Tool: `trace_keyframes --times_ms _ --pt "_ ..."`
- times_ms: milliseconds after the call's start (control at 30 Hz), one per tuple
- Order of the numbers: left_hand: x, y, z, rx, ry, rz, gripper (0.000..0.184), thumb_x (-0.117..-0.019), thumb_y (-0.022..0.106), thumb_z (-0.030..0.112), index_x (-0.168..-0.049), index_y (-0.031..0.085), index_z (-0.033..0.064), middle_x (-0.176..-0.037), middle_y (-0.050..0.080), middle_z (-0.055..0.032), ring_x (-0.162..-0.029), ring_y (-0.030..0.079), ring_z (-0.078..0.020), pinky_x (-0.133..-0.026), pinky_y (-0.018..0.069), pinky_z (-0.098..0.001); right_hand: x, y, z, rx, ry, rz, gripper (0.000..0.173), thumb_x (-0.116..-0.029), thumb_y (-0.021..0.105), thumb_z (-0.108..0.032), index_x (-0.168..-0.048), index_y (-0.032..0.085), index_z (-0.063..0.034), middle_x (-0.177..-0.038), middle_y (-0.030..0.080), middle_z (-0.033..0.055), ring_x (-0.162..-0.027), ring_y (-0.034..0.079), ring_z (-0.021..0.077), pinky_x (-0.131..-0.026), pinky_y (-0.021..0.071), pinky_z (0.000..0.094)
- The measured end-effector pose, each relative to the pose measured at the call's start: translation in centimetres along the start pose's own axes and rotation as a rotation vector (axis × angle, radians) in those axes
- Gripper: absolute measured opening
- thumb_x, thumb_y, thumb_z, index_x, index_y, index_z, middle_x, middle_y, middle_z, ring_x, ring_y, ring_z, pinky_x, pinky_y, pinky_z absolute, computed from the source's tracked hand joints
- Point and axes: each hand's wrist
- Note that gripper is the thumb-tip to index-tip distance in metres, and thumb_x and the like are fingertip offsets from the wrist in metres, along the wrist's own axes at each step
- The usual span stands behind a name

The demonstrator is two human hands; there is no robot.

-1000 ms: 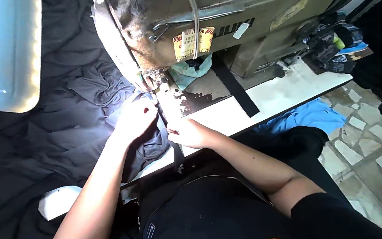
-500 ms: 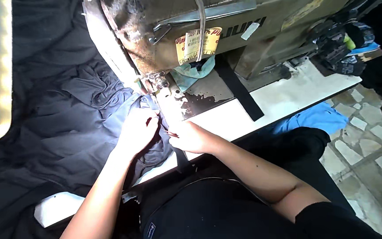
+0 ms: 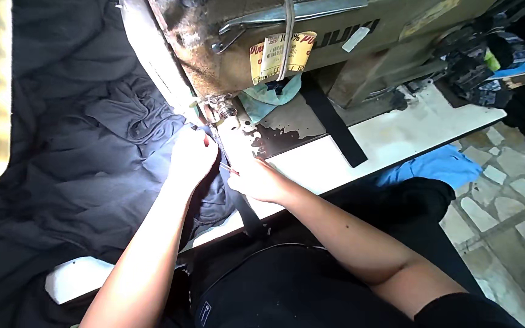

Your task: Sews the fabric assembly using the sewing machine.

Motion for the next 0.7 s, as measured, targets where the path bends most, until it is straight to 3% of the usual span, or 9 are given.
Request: trace_keyframes --times_ms 300,433,500,600,667,700 --pt "-0.6 -0.9 1.2 0.017 -0.173 -0.098 0.025 -0.1006 0.063 0.015 -0.096 0.069 -0.0088 -0.100 0.066 -0.0289 -0.099 0.064 -0.0441 -0.086 0.0471 -0.0628 0.1 -0.6 -0.8 0.006 0.062 -0.056 0.021 -0.1018 0.056 -0.011 -0.084 0.063 -0.0007 -0.074 0.056 0.0101 -0.072 0.056 0.0206 -0.065 0.0446 0.0381" --pt "-1.4 -1.3 1.2 0.020 -0.215 -0.164 0.026 -0.0995 0.067 0.018 -0.097 0.070 -0.0086 -0.101 0.067 -0.0290 -0.101 0.064 -0.0440 -0.089 0.0461 -0.0640 0.2 -0.5 -1.2 0.177 0.024 -0.110 0.020 -0.1015 0.057 -0.013 -0.090 0.067 0.0001 -0.083 0.064 0.0142 -0.083 0.065 0.0267 -0.071 0.0512 0.0447" --pt "-1.6 -1.3 1.1 0.047 -0.235 -0.165 0.025 -0.0974 0.069 0.016 -0.097 0.069 -0.0085 -0.101 0.068 -0.0280 -0.099 0.065 -0.0425 -0.088 0.0470 -0.0630 0.2 0.0 -1.7 0.378 0.020 -0.117 0.021 -0.1040 0.056 -0.019 -0.097 0.068 -0.0029 -0.096 0.067 0.0152 -0.093 0.068 0.0303 -0.076 0.0544 0.0484" --pt "-1.5 -1.0 1.2 0.059 -0.237 -0.130 0.023 -0.0958 0.071 0.015 -0.095 0.069 -0.0078 -0.098 0.068 -0.0268 -0.097 0.065 -0.0418 -0.086 0.0478 -0.0623 0.2 0.0 -1.8 0.529 -0.014 -0.086 0.022 -0.1034 0.061 -0.025 -0.119 0.060 -0.0088 -0.114 0.063 0.0171 -0.089 0.069 0.0322 -0.072 0.0561 0.0481" --pt "-0.8 -0.6 1.4 0.055 -0.216 -0.074 0.024 -0.0975 0.068 0.014 -0.099 0.068 -0.0094 -0.106 0.066 -0.0291 -0.107 0.063 -0.0445 -0.092 0.0468 -0.0628 -0.4 -0.7 -1.4 0.563 -0.056 -0.131 0.036 -0.1007 0.065 -0.027 -0.131 0.058 -0.0084 -0.136 0.055 0.0205 -0.092 0.069 0.0336 -0.074 0.0568 0.0492" --pt "-0.5 -0.3 1.3 0.065 -0.198 -0.029 0.023 -0.0982 0.066 0.013 -0.101 0.067 -0.0096 -0.110 0.064 -0.0299 -0.110 0.062 -0.0450 -0.095 0.0464 -0.0621 -0.9 -1.0 -1.1 0.573 -0.090 -0.157 0.037 -0.1000 0.066 -0.028 -0.130 0.058 -0.0072 -0.144 0.050 0.0206 -0.093 0.069 0.0332 -0.076 0.0568 0.0493"
Point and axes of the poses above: each hand's wrist, its own x-axis away from the middle knuckle, its own y-axis out of the palm, z = x × y
